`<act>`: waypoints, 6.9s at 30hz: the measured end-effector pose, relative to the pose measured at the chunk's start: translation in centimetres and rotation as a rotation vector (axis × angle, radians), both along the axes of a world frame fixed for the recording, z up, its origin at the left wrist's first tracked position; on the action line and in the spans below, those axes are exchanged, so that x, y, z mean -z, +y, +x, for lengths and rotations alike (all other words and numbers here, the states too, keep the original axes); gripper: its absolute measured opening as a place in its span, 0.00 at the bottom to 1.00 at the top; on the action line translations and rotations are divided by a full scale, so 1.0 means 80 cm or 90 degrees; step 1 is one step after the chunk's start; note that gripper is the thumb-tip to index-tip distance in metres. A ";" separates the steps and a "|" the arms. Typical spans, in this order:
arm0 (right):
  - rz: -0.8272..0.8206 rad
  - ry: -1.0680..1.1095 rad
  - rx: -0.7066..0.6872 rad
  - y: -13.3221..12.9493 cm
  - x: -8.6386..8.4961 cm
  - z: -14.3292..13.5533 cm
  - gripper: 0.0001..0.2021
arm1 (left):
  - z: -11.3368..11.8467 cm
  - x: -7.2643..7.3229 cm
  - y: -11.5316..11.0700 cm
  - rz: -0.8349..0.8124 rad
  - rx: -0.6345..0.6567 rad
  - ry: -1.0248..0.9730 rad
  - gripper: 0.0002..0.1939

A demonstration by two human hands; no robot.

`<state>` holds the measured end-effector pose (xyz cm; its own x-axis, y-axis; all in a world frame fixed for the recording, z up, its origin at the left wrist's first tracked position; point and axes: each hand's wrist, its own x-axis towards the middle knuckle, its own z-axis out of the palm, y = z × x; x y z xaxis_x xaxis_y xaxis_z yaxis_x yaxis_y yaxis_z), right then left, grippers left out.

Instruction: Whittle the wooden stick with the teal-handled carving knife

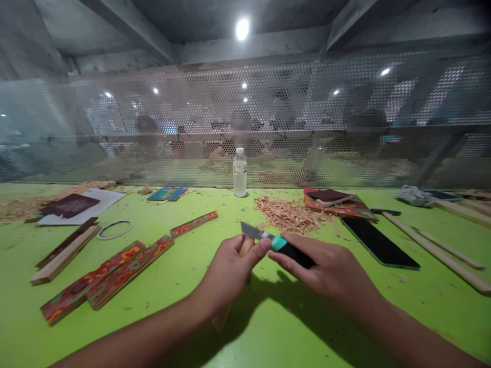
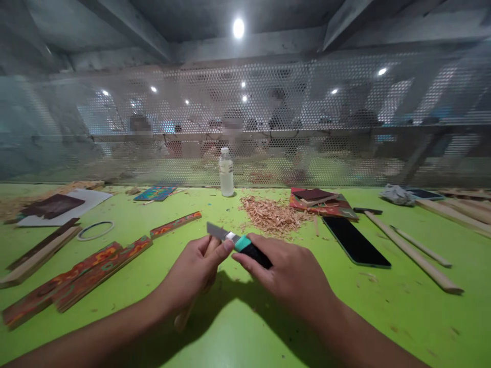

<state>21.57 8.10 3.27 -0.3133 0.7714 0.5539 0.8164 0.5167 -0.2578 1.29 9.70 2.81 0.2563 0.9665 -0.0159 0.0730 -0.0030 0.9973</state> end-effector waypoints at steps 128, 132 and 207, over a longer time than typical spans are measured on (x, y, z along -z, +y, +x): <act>0.014 0.057 -0.037 0.004 -0.008 0.010 0.18 | 0.001 -0.002 -0.010 -0.031 0.089 -0.015 0.27; -0.034 0.028 -0.092 0.006 -0.010 0.008 0.17 | 0.000 -0.002 -0.013 0.031 0.056 0.033 0.24; -0.015 0.011 -0.062 -0.001 0.002 -0.001 0.14 | -0.001 -0.004 -0.006 -0.003 0.025 0.031 0.25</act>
<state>21.52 8.02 3.07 -0.3778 0.7509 0.5417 0.7577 0.5870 -0.2853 1.19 9.19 3.16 0.2930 0.9555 -0.0336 0.1207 -0.0021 0.9927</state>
